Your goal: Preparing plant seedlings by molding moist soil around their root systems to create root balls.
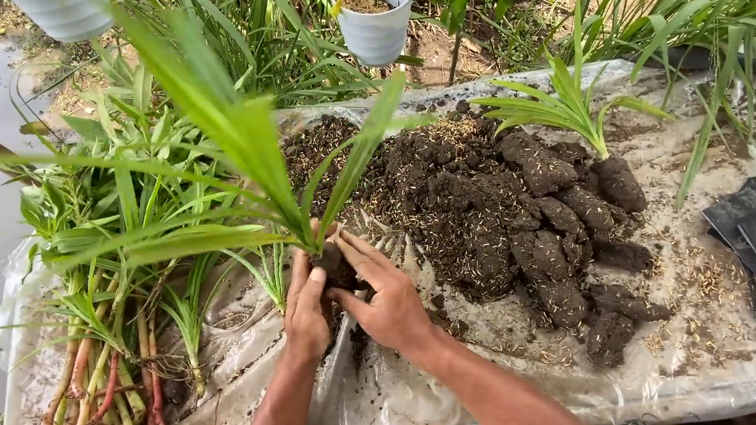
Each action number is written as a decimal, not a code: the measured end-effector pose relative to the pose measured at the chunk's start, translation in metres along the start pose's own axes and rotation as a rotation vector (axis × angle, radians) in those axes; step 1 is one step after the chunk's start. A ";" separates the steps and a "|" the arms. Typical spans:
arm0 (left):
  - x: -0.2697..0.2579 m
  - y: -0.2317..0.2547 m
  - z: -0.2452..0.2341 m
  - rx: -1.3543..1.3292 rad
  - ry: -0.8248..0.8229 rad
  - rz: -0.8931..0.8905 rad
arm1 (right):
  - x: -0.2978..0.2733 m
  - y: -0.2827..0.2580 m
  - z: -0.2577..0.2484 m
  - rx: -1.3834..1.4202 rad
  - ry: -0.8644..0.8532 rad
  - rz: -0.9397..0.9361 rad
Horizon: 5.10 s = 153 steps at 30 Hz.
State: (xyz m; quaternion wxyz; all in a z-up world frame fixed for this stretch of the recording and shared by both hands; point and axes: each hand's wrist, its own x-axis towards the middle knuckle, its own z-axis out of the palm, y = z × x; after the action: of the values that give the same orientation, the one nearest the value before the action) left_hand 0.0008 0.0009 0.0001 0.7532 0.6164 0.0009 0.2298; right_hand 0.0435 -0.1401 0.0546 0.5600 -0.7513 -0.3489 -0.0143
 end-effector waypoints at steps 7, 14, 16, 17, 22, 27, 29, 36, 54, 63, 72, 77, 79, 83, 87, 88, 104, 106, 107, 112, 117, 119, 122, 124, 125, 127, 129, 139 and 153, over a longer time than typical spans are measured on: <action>-0.002 -0.008 -0.011 0.075 0.104 -0.064 | -0.003 0.053 0.012 0.370 -0.073 0.124; 0.020 0.029 0.002 -0.177 0.491 -0.348 | -0.008 0.059 0.012 0.456 -0.107 0.171; 0.010 0.007 -0.006 -0.077 0.319 -0.187 | -0.007 0.048 0.009 0.498 -0.129 0.171; 0.004 -0.004 -0.010 0.022 0.147 -0.026 | -0.006 0.043 0.008 0.540 -0.153 0.171; 0.007 -0.035 -0.026 -0.302 -0.031 -0.083 | -0.010 0.033 0.011 0.675 -0.233 0.238; 0.001 -0.033 -0.024 -0.360 -0.068 -0.063 | -0.014 0.030 0.017 0.719 -0.170 0.225; -0.003 -0.033 -0.020 -0.473 -0.056 -0.070 | -0.013 0.022 0.013 0.676 -0.165 0.225; 0.001 -0.028 -0.019 -0.528 -0.167 -0.052 | -0.023 0.038 0.032 0.838 -0.119 0.310; -0.005 0.007 0.026 0.104 0.060 0.167 | -0.003 0.013 0.019 0.337 -0.086 0.112; -0.009 -0.039 -0.004 0.072 0.285 0.063 | 0.024 -0.005 -0.048 0.142 -0.169 0.336; 0.003 -0.048 -0.038 -0.157 0.290 0.041 | -0.023 0.025 -0.099 -0.813 -0.683 0.389; -0.001 -0.049 -0.031 -0.054 0.241 0.133 | -0.028 0.025 -0.093 -0.429 -0.328 0.282; 0.000 -0.037 -0.025 -0.093 0.208 0.150 | -0.018 0.015 -0.081 -0.189 -0.229 0.336; -0.006 -0.037 -0.024 -0.024 0.157 0.152 | 0.001 -0.009 -0.041 0.402 -0.127 0.492; -0.006 -0.059 -0.032 -0.072 0.182 0.166 | 0.003 0.003 -0.006 0.580 -0.126 0.455; -0.004 -0.048 -0.030 0.050 0.179 0.194 | 0.004 0.004 0.002 0.565 -0.058 0.389; -0.008 -0.004 -0.014 0.110 -0.048 0.292 | 0.009 0.006 0.005 0.559 -0.016 0.442; -0.009 -0.013 -0.016 0.095 -0.042 0.300 | 0.006 0.009 0.007 0.594 -0.046 0.466; -0.009 -0.018 -0.017 0.078 -0.035 0.308 | 0.004 0.010 0.007 0.626 -0.076 0.491; -0.012 -0.019 -0.023 0.155 -0.052 0.344 | -0.001 0.011 0.009 0.655 -0.072 0.492; -0.016 -0.034 -0.034 0.227 -0.025 0.330 | -0.006 0.016 0.015 0.708 -0.034 0.434; -0.017 -0.030 -0.033 0.146 -0.044 0.288 | -0.011 0.014 0.018 0.803 -0.038 0.420; -0.019 -0.027 -0.025 0.036 -0.006 0.248 | -0.013 0.018 0.019 0.896 -0.037 0.440; -0.017 -0.027 -0.025 0.101 -0.012 0.277 | -0.008 0.016 0.018 0.863 -0.047 0.436; -0.016 -0.027 -0.025 0.165 -0.020 0.307 | -0.004 0.015 0.017 0.830 -0.053 0.431; -0.016 -0.023 -0.023 0.191 -0.027 0.328 | -0.010 0.026 0.025 0.822 -0.065 0.454; -0.015 -0.019 -0.020 0.216 -0.034 0.351 | -0.012 0.030 0.026 0.812 -0.077 0.476; -0.013 -0.023 -0.029 0.137 0.008 0.233 | -0.003 0.020 0.009 0.770 -0.115 0.395; -0.001 -0.001 -0.016 0.006 -0.010 0.242 | 0.014 -0.001 -0.031 0.507 -0.177 0.403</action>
State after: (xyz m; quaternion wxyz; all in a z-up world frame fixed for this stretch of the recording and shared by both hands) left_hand -0.0044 0.0151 -0.0045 0.7180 0.6154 -0.0767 0.3160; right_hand 0.0649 -0.1600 0.0726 0.6882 -0.6402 -0.2331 0.2494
